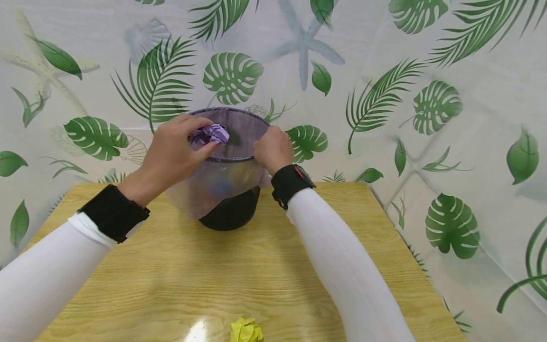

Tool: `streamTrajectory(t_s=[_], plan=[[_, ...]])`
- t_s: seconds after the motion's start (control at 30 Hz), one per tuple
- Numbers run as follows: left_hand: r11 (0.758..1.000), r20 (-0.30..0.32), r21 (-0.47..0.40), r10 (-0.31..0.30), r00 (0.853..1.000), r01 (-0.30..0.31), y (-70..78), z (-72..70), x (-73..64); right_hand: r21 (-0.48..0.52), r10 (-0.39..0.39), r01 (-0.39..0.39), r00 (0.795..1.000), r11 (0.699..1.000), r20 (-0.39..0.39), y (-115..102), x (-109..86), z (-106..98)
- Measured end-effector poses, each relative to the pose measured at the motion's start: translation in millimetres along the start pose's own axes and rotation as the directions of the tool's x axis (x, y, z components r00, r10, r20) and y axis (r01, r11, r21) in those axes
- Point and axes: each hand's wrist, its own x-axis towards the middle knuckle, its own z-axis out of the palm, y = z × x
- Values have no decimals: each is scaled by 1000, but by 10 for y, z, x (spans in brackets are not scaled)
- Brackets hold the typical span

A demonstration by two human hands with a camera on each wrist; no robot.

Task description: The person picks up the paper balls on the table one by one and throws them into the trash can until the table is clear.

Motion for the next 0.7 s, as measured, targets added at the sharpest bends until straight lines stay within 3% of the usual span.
streamTrajectory(t_s=[0.3,0.57,0.7], plan=[[991,74,95,-98,992,91,-57,118,112,-2,7,-7,1000,1000,7,9,4,7],[989,174,47,-145,974,139,-98,196,177,-1,12,-12,1000,1000,6,15,7,10],[987,187,30,-158,970,155,-124,200,150,-2,5,-5,1000,1000,5,16,4,1]])
